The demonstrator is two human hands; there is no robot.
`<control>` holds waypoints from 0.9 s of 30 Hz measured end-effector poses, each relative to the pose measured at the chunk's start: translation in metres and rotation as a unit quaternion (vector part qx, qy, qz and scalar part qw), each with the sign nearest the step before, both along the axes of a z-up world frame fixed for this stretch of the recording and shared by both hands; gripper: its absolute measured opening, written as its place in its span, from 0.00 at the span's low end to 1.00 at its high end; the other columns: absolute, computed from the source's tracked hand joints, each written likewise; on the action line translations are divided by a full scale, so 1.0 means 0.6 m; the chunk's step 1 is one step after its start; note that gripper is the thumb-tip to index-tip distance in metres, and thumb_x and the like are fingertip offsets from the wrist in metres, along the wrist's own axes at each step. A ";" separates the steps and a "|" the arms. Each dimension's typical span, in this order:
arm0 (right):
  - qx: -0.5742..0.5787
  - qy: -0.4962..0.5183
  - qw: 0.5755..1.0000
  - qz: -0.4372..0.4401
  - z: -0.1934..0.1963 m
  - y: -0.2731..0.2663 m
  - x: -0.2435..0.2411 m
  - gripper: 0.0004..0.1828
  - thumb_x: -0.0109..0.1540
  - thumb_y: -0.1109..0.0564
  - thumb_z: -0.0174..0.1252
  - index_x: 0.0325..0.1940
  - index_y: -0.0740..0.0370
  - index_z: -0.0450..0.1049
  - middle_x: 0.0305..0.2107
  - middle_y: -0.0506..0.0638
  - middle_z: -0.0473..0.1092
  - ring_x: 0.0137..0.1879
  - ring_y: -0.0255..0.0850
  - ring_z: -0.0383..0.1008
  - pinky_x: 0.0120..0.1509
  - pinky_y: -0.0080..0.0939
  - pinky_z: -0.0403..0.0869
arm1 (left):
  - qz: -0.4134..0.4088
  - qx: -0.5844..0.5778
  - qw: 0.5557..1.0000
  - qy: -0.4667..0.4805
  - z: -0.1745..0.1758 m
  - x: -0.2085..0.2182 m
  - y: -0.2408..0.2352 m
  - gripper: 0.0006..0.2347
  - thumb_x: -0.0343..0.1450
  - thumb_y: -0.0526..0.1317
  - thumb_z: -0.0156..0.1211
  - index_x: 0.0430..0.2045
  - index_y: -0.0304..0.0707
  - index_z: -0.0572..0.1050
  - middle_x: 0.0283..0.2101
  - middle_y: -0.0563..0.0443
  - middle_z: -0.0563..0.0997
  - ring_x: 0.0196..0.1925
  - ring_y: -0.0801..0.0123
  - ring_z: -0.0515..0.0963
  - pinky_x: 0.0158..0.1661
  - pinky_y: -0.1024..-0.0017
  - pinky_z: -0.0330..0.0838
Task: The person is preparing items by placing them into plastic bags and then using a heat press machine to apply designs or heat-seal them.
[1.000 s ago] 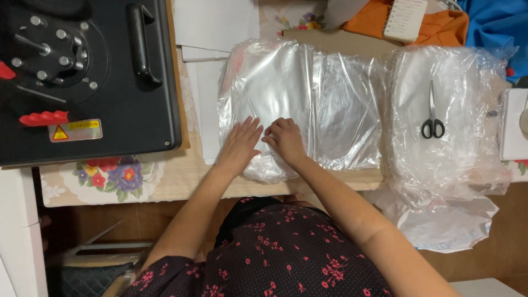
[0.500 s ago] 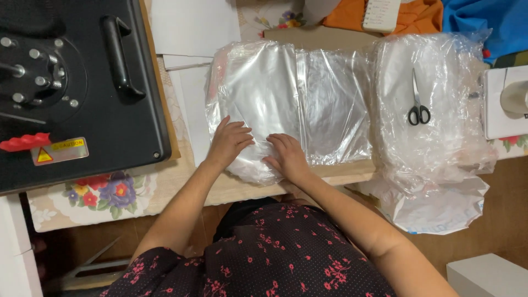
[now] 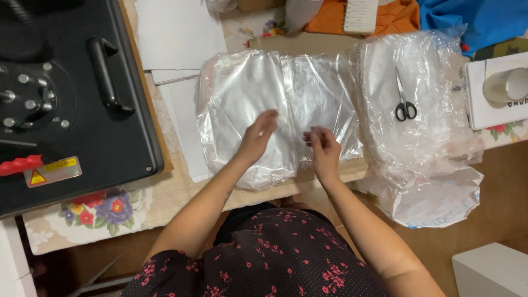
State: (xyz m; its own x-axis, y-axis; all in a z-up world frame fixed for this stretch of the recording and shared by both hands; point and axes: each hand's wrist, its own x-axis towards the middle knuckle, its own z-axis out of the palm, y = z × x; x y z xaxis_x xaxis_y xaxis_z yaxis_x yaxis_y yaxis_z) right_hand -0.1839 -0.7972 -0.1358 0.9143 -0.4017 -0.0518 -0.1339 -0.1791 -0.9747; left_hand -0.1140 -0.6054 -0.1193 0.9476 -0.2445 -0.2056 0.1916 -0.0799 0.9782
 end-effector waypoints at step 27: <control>-0.274 0.301 0.907 -0.111 -0.075 -0.222 -0.107 0.11 0.63 0.50 0.64 0.41 0.60 0.78 0.30 0.56 0.77 0.41 0.53 0.80 0.41 0.50 0.78 | -0.447 0.369 0.756 -0.303 -0.047 -0.033 -0.020 0.41 0.68 0.63 0.56 0.73 0.43 0.50 0.76 0.38 0.50 0.77 0.50 0.47 0.72 0.45 0.37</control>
State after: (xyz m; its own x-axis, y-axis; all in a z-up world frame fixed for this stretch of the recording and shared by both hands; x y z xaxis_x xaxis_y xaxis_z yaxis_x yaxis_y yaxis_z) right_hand -0.2483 -0.9304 -0.1810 0.6796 -0.6892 -0.2514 -0.7043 -0.5170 -0.4866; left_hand -0.1336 -0.6174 -0.1477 0.4466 -0.8738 -0.1924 -0.7276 -0.4798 0.4902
